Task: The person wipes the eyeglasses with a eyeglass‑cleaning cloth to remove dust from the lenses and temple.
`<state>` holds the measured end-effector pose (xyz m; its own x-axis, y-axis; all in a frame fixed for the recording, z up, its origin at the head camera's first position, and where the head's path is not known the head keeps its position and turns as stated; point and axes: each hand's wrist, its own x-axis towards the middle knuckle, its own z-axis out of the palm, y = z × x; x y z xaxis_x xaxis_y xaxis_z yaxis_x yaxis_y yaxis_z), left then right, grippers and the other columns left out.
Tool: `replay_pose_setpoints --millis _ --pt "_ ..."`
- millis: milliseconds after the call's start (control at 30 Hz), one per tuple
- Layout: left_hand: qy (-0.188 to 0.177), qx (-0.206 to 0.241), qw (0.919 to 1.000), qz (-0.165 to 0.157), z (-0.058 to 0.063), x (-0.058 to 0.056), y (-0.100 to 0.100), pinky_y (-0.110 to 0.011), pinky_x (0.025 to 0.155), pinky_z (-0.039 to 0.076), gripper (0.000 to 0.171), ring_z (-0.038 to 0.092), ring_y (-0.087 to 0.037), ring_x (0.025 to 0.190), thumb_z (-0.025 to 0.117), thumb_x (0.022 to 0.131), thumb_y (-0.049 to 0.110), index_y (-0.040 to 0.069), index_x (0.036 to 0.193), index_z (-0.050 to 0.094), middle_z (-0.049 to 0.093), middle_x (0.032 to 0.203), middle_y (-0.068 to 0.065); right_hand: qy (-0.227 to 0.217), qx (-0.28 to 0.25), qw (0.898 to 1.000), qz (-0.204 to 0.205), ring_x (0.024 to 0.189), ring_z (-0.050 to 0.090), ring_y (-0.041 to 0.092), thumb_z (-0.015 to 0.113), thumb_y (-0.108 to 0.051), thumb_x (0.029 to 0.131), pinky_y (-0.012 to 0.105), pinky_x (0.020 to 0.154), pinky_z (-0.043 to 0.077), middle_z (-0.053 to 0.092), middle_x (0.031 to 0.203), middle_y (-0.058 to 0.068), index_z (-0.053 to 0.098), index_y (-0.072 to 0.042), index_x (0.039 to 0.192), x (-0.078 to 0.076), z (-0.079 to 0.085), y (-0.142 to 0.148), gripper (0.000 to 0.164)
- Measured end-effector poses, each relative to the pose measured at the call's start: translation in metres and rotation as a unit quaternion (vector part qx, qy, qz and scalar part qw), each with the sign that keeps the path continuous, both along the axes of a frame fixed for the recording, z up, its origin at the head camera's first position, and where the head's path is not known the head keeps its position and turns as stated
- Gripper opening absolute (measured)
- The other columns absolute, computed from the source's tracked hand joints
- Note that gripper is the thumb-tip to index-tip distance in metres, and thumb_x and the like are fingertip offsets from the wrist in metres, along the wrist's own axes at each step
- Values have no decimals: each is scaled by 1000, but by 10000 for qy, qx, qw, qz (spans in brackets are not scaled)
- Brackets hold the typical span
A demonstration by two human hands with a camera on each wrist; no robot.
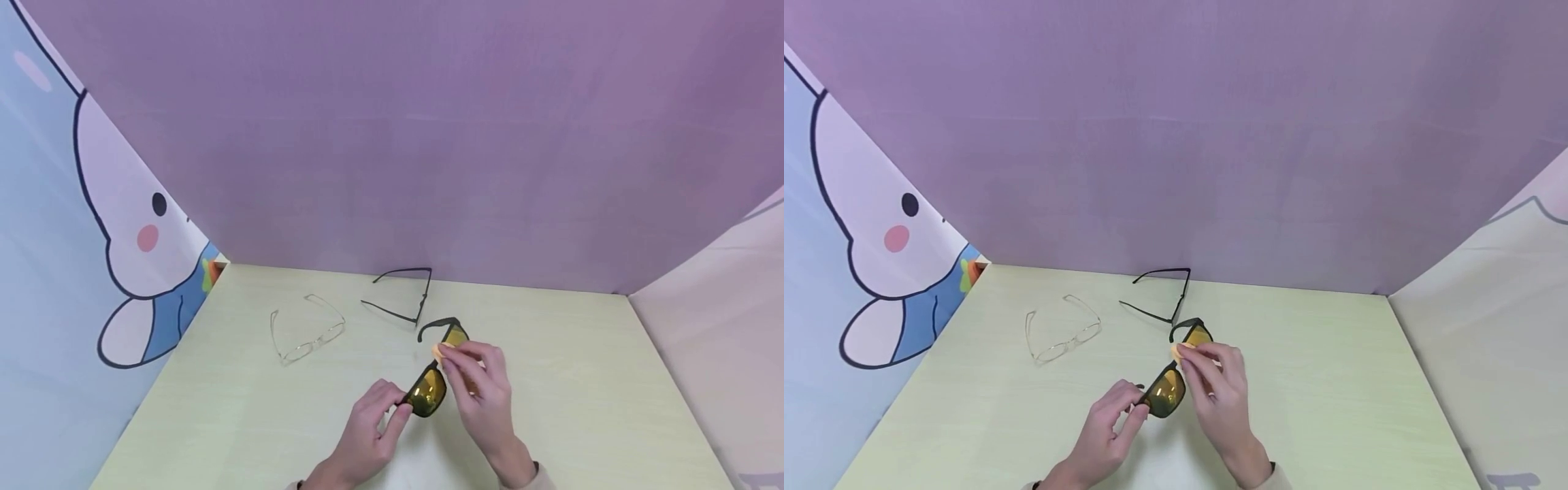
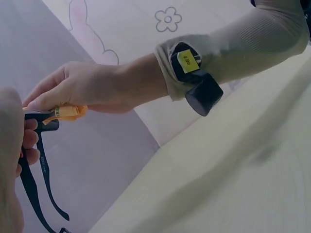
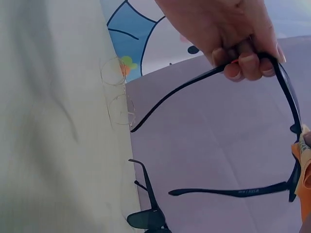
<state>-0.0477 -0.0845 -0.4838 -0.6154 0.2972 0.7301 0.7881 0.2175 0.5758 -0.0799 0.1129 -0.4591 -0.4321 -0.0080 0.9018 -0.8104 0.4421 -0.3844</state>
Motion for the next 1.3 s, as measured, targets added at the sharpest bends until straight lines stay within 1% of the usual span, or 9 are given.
replay_pose_setpoints --millis 133,233,333,433,533,700,867,1133,1300 --pt "252 99 9996 -68 -1 0 -2 -18 73 50 12 56 -11 82 63 97 -1 10 97 66 65 85 3 -475 -258 9985 -111 91 56 9 69 4 93 9 58 52 59 100 23 74 9 104 -7 -1 8 13" --pt "356 105 9992 -151 -3 1 -4 -20 73 50 9 56 -11 82 62 99 1 9 97 66 64 86 2 -786 -461 9957 -189 90 56 5 71 17 84 8 60 52 59 102 22 75 8 106 -10 -1 15 24" --pt "387 77 9990 -211 -3 1 -6 -21 72 50 8 56 -11 82 62 100 3 9 98 65 64 87 2 -558 -351 9978 12 89 56 7 70 5 93 8 61 51 59 101 23 75 10 103 -8 -2 15 12" --pt "319 89 9992 -237 -2 0 -6 -23 71 50 8 56 -12 83 62 100 3 9 98 66 64 86 1 -121 -173 9985 508 85 56 11 68 -12 99 11 61 51 58 99 24 75 9 102 -5 0 9 22" --pt "362 107 9988 -315 1 -1 -5 -24 72 51 8 57 -12 83 61 101 3 9 98 66 65 86 0 124 -167 9968 776 81 55 13 67 -13 100 13 58 48 58 99 24 76 7 103 -4 4 6 22" --pt "583 93 9971 -476 3 0 -3 -21 75 50 9 57 -13 83 59 103 6 8 96 65 64 85 1 -256 -387 9977 501 90 59 9 68 -13 99 9 70 52 58 99 26 74 12 101 -8 6 14 25" --pt "592 55 9973 -436 0 1 -2 -20 74 49 10 57 -12 83 59 103 6 8 96 65 64 85 2 -748 -486 9956 289 98 61 8 72 6 89 9 78 53 60 101 25 74 12 105 -10 1 22 17" --pt "549 101 9979 -324 -2 -2 -2 -19 73 50 8 57 -11 81 61 101 4 7 98 67 64 84 1 199 -17 9957 904 93 61 20 65 -11 101 13 78 54 59 97 22 76 8 103 -1 -4 3 21" --pt "479 76 9983 -317 -3 -1 -1 -16 76 50 8 58 -11 82 62 100 2 7 98 67 65 86 1 -32 -83 9963 851 87 60 16 66 -14 101 13 70 54 59 98 23 75 9 103 -8 -4 8 24"
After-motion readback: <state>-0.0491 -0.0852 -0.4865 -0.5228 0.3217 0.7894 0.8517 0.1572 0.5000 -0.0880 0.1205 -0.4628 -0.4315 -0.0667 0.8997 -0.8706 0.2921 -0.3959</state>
